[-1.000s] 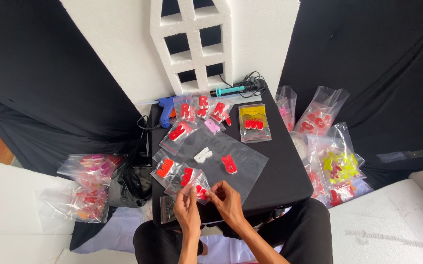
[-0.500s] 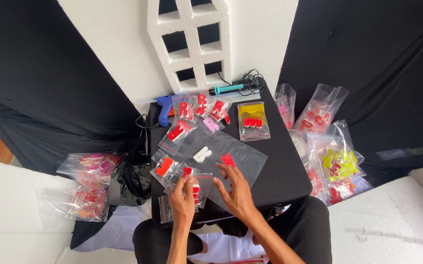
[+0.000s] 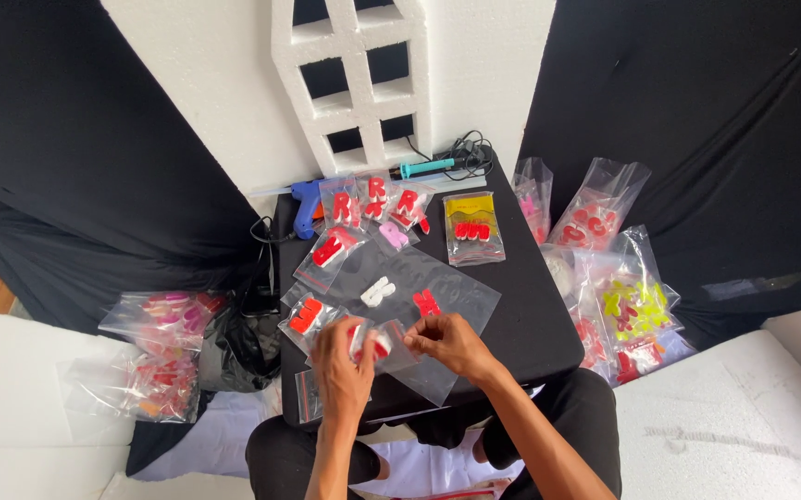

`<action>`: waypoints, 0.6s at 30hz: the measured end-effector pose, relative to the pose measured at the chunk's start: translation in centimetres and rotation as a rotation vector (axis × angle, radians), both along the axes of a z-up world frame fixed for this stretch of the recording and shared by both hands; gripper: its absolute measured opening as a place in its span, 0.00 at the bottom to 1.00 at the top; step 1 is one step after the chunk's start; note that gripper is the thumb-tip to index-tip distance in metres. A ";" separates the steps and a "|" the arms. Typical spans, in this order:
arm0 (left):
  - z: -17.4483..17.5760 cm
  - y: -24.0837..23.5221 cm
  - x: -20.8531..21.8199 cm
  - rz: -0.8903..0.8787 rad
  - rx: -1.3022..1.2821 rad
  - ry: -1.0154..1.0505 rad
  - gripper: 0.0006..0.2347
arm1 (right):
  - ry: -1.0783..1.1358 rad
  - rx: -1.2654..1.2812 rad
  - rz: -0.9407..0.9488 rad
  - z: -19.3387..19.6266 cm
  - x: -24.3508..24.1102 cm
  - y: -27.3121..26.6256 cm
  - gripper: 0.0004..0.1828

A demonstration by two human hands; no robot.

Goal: The person organizes and places decorative letter-shaped items and small red heart-shaped objects into small plastic bags by hand on a workspace.

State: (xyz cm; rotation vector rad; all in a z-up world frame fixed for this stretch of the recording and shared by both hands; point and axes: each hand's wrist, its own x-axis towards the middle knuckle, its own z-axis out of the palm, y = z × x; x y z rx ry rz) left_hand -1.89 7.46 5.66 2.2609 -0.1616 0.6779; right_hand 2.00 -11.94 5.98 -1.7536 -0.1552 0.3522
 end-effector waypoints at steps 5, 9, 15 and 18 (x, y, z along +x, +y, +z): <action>1.7 -1.3 -0.6 -0.035 -0.198 0.018 0.05 | 0.081 0.269 -0.087 -0.5 -0.2 0.6 0.07; 1.6 -1.9 -0.5 -0.133 -0.406 0.290 0.10 | -0.092 0.098 -0.087 0.9 -1.4 1.9 0.06; 0.3 -1.5 -0.2 -0.126 -0.376 0.295 0.06 | -0.147 0.037 -0.047 1.7 -2.0 2.0 0.09; -0.2 -1.4 0.1 -0.122 -0.410 0.330 0.06 | -0.113 0.183 0.017 1.0 -1.7 1.8 0.07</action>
